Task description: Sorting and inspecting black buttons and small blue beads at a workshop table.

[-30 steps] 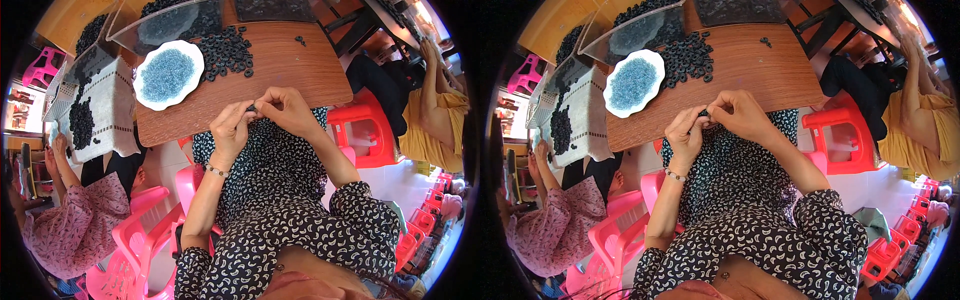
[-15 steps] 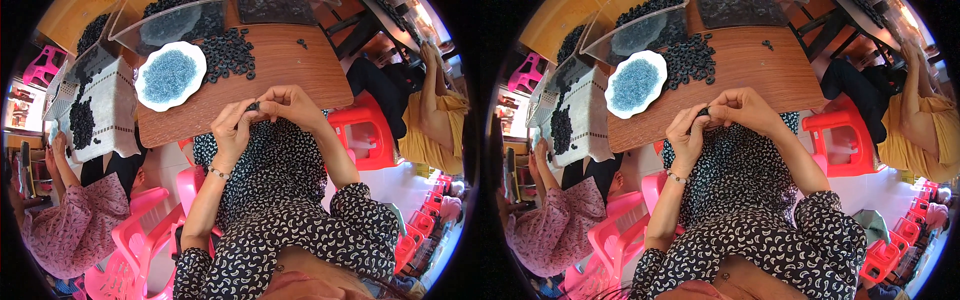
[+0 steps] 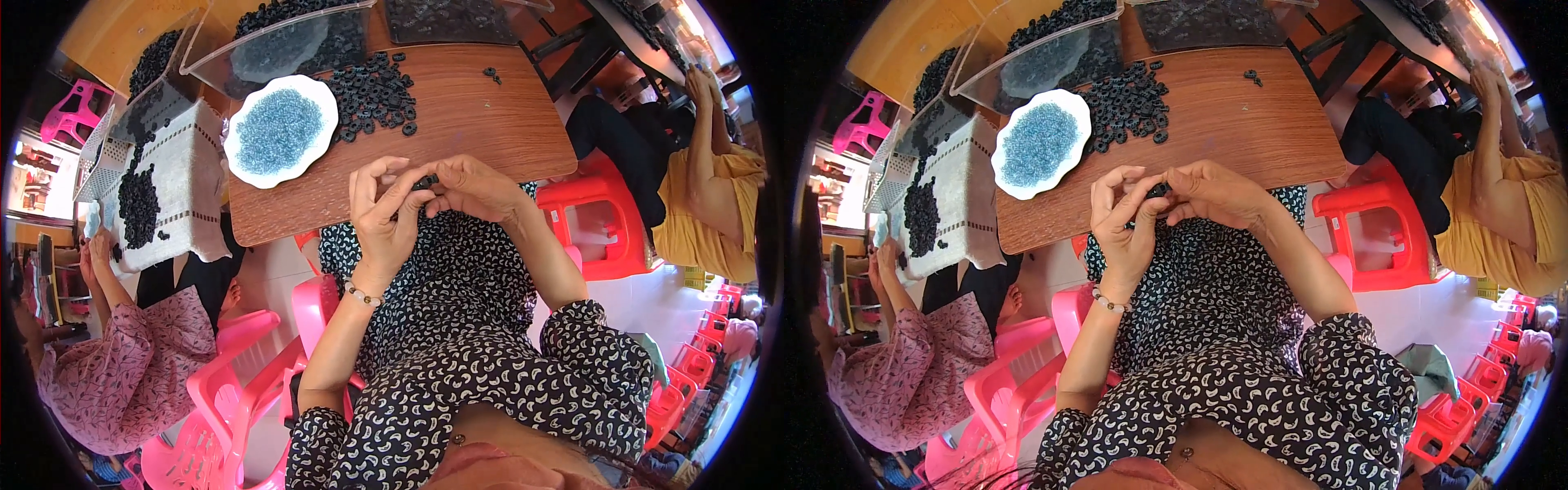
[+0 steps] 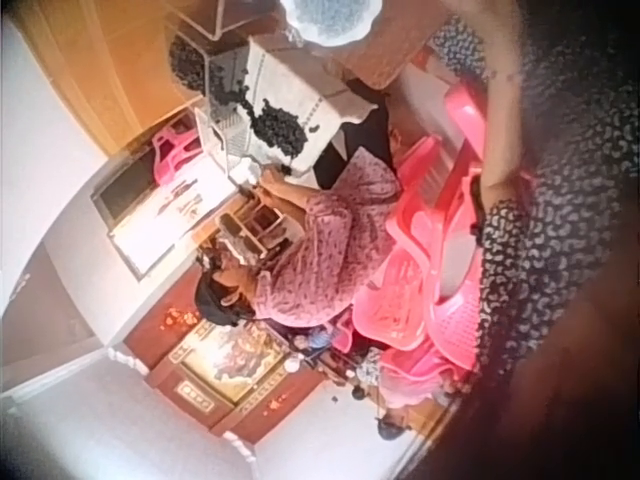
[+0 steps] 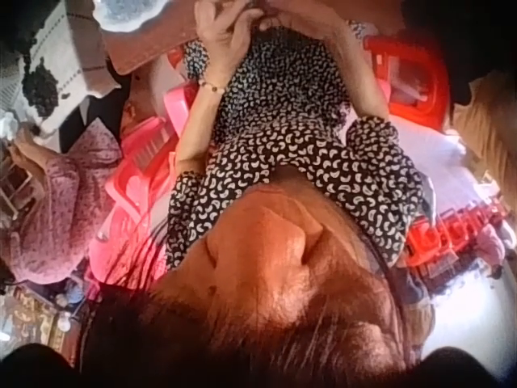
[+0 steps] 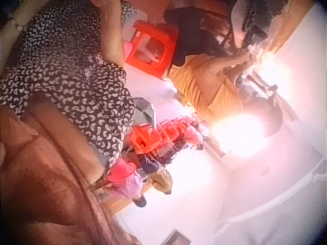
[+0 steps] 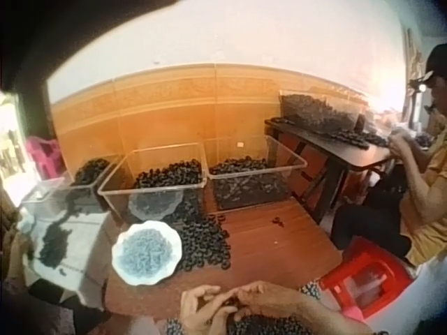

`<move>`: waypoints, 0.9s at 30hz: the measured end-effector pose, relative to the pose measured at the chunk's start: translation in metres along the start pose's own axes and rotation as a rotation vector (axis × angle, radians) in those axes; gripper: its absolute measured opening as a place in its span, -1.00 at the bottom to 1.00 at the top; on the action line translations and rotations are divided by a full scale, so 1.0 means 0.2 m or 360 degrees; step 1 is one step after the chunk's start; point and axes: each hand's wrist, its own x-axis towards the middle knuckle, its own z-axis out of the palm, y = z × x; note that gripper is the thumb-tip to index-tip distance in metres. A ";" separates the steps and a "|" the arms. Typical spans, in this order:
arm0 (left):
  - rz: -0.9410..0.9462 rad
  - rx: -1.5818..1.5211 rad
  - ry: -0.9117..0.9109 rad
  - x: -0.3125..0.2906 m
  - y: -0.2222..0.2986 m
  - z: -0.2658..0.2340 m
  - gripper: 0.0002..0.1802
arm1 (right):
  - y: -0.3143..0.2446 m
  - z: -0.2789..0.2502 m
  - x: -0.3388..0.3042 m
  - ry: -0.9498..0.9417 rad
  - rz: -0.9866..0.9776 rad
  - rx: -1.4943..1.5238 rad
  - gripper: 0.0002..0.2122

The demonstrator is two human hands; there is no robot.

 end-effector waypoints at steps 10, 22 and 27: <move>0.0169 0.0100 -0.0068 0.01 -0.01 0.00 -0.66 | 0.07 -0.03 0.02 -0.0029 -0.0041 0.0222 -0.56; 0.0097 0.0151 0.0029 -0.01 -0.06 -0.02 -0.61 | 0.06 0.05 0.03 0.0225 -0.0051 -0.0027 -0.45; 0.0118 0.0254 0.0073 -0.02 -0.11 -0.03 -0.58 | 0.02 0.08 0.04 0.0521 0.0016 -0.0242 -0.45</move>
